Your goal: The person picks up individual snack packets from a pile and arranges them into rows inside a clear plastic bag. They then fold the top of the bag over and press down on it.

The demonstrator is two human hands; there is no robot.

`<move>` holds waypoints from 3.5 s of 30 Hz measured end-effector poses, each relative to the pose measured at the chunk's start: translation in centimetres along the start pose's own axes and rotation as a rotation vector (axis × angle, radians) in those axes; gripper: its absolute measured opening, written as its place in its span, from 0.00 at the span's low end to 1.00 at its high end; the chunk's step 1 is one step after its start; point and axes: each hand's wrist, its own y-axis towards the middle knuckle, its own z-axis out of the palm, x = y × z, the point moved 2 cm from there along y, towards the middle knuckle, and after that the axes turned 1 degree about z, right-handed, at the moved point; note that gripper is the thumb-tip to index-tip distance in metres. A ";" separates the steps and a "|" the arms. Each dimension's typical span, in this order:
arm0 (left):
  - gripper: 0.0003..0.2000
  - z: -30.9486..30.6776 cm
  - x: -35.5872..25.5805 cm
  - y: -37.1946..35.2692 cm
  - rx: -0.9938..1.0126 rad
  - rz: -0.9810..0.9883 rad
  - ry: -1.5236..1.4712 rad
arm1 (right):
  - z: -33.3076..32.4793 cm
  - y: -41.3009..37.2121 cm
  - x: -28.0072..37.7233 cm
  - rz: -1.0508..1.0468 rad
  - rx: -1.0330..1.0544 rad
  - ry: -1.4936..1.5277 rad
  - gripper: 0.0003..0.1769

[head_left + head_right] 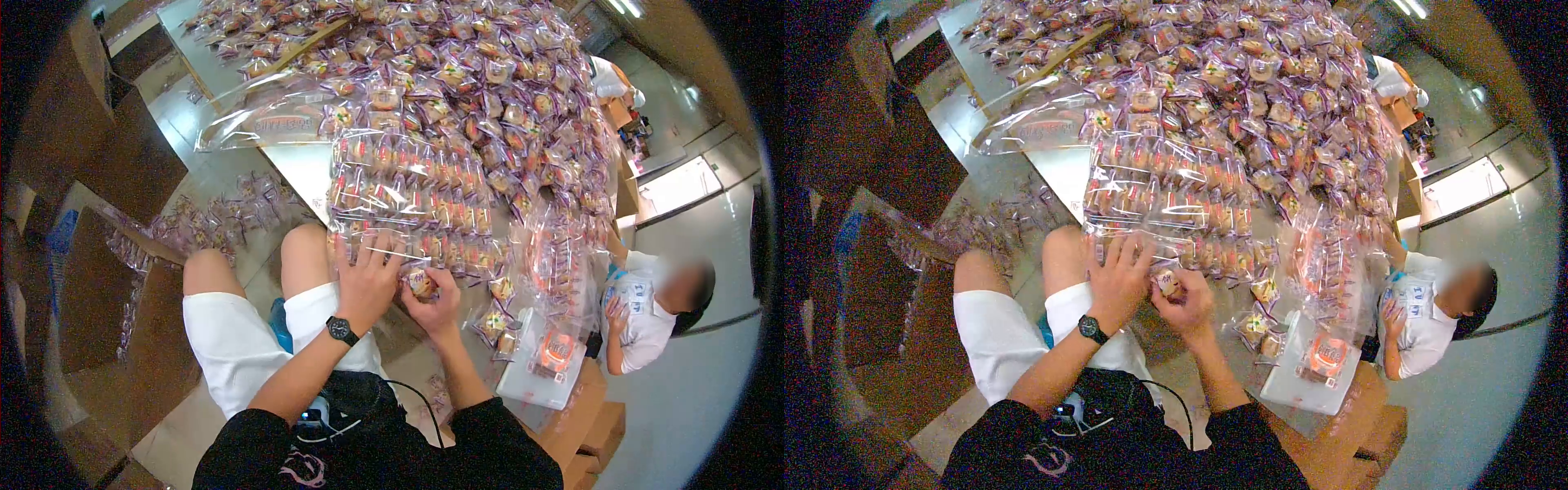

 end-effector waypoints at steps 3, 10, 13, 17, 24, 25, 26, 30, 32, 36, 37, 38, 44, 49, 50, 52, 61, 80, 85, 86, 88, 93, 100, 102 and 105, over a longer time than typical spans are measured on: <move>0.26 0.4 -0.2 0.3 -0.025 -0.053 -0.012 | -0.4 0.9 -0.1 -0.189 -0.029 -0.054 0.33; 0.25 0.6 0.3 0.0 -0.045 -0.025 0.038 | -0.9 3.0 -0.8 -0.345 0.217 0.012 0.27; 0.24 0.5 0.4 -0.1 -0.035 -0.022 -0.001 | -2.2 3.6 -1.9 -0.360 0.387 0.004 0.27; 0.23 0.3 0.5 0.4 -0.053 -0.028 -0.050 | -2.2 3.2 -3.0 -0.325 0.325 -0.015 0.29; 0.22 0.5 1.4 0.9 -0.053 -0.037 -0.028 | -1.3 3.1 -3.3 -0.219 0.160 -0.007 0.29; 0.21 0.4 1.4 0.9 -0.071 -0.037 -0.043 | -1.1 3.2 -3.3 -0.212 0.137 0.008 0.29; 0.20 0.4 1.4 0.8 -0.088 -0.038 -0.058 | -0.8 3.3 -3.3 -0.201 0.143 -0.024 0.29; 0.18 0.2 1.2 1.3 -0.084 -0.050 -0.027 | -0.7 3.8 -1.2 -0.145 0.142 -0.150 0.28; 0.17 0.1 1.5 1.1 -0.119 -0.027 -0.002 | 0.0 3.9 -1.2 -0.108 0.133 -0.184 0.27; 0.24 0.3 1.9 0.9 -0.019 -0.030 0.051 | 0.7 3.4 -1.5 -0.041 0.177 -0.304 0.27; 0.25 0.5 1.8 0.7 -0.009 -0.034 0.054 | 0.9 3.9 -1.2 -0.039 0.194 -0.352 0.26; 0.25 0.7 1.7 0.5 0.003 -0.038 0.056 | 1.2 4.3 -0.9 0.011 0.232 -0.391 0.26; 0.27 0.4 2.1 0.3 -0.014 0.019 0.102 | 1.3 5.8 0.4 -0.019 0.355 -0.397 0.24; 0.24 1.0 1.9 0.4 -0.007 0.045 0.151 | 0.8 5.2 0.2 -0.143 0.367 -0.404 0.30; 0.23 0.8 2.0 0.3 -0.006 0.063 0.172 | 1.4 4.6 -0.2 -0.119 0.376 -0.350 0.36; 0.19 0.6 2.3 0.4 -0.017 0.051 0.160 | 2.0 4.4 0.0 -0.165 0.387 -0.419 0.33; 0.22 0.2 2.1 0.5 -0.004 0.027 0.179 | 4.0 4.1 0.4 -0.130 0.360 -0.590 0.18; 0.29 1.7 1.4 1.0 0.068 0.177 0.101 | 1.3 4.8 -1.8 -0.136 0.425 -0.445 0.30; 0.31 1.4 1.0 1.4 0.109 0.151 0.150 | 1.5 4.8 -2.4 -0.139 0.381 -0.412 0.31; 0.31 1.6 1.1 1.4 0.115 0.153 0.166 | 1.1 5.0 -2.4 -0.126 0.399 -0.412 0.31; 0.31 2.1 1.1 1.3 0.121 0.132 0.203 | 0.4 5.4 -2.2 -0.139 0.391 -0.394 0.31; 0.22 3.3 0.4 1.2 0.055 0.076 0.083 | 0.7 4.4 -2.4 -0.141 0.354 -0.373 0.31; 0.28 1.8 -0.1 2.2 0.150 0.082 0.156 | 2.4 4.2 -1.8 -0.032 0.347 -0.308 0.31; 0.32 1.0 -0.3 2.4 0.085 0.106 0.066 | 2.6 4.5 -1.3 -0.012 0.337 -0.335 0.30; 0.39 -0.1 -0.3 2.4 0.160 0.116 0.025 | 2.1 4.1 -0.7 -0.030 0.326 -0.425 0.32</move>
